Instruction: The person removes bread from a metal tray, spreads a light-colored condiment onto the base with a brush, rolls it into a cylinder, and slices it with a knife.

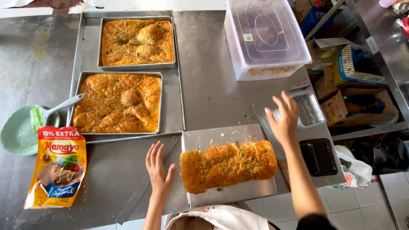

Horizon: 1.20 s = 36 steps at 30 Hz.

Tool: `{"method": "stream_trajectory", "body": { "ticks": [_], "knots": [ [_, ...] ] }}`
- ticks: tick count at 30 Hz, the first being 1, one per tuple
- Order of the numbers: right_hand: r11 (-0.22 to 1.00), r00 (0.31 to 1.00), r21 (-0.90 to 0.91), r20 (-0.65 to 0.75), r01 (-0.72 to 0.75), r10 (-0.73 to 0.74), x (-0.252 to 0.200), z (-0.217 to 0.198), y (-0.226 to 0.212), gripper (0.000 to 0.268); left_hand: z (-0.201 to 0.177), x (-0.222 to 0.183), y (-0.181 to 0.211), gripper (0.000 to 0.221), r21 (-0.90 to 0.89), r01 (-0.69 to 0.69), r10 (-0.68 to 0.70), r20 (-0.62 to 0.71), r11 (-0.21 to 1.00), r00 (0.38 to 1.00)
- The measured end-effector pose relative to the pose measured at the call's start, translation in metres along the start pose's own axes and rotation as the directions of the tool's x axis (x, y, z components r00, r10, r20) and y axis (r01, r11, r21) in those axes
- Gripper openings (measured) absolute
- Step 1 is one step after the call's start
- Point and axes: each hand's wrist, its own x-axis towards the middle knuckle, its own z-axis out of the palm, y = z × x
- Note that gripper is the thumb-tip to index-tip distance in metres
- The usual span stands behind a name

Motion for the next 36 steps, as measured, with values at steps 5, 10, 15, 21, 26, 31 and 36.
{"method": "stream_trajectory", "body": {
  "ticks": [5, 10, 15, 21, 26, 31, 36],
  "knots": [
    [0.951, 0.987, -0.264, 0.024, 0.159, -0.158, 0.123, 0.024, 0.001, 0.054, -0.007, 0.004, 0.017, 0.057, 0.061, 0.071, -0.061, -0.145, 0.996, 0.988],
    [0.981, 0.981, 0.001, -0.014, 0.194, -0.194, 0.182, 0.071, 0.017, 0.048, -0.005, -0.006, 0.017, 0.048, 0.102, 0.16, -0.135, -0.213, 0.982, 0.968],
    [0.949, 0.95, 0.041, -0.015, 0.311, -0.311, 0.196, 0.114, 0.041, 0.047, -0.002, -0.016, 0.01, 0.043, 0.139, 0.203, -0.163, -0.255, 0.969, 0.953],
    [0.933, 0.928, 0.06, -0.147, 0.355, -0.344, 0.172, 0.137, -0.003, 0.045, 0.001, -0.002, 0.016, 0.043, 0.116, 0.233, -0.198, -0.253, 0.966, 0.947],
    [0.855, 0.892, 0.261, -0.073, 0.448, -0.445, 0.121, 0.11, -0.109, 0.055, 0.005, 0.023, 0.031, 0.044, 0.108, 0.123, -0.101, -0.189, 0.986, 0.977],
    [0.698, 0.702, -0.087, 0.129, 0.711, -0.7, 0.122, 0.04, -0.108, 0.057, 0.001, 0.032, 0.03, 0.045, 0.123, 0.084, -0.062, -0.169, 0.989, 0.984],
    [0.652, 0.674, -0.172, 0.226, 0.738, -0.703, 0.123, 0.021, -0.02, 0.047, 0.002, 0.03, 0.018, 0.044, 0.114, 0.13, -0.111, -0.153, 0.985, 0.982]
  ]
}}
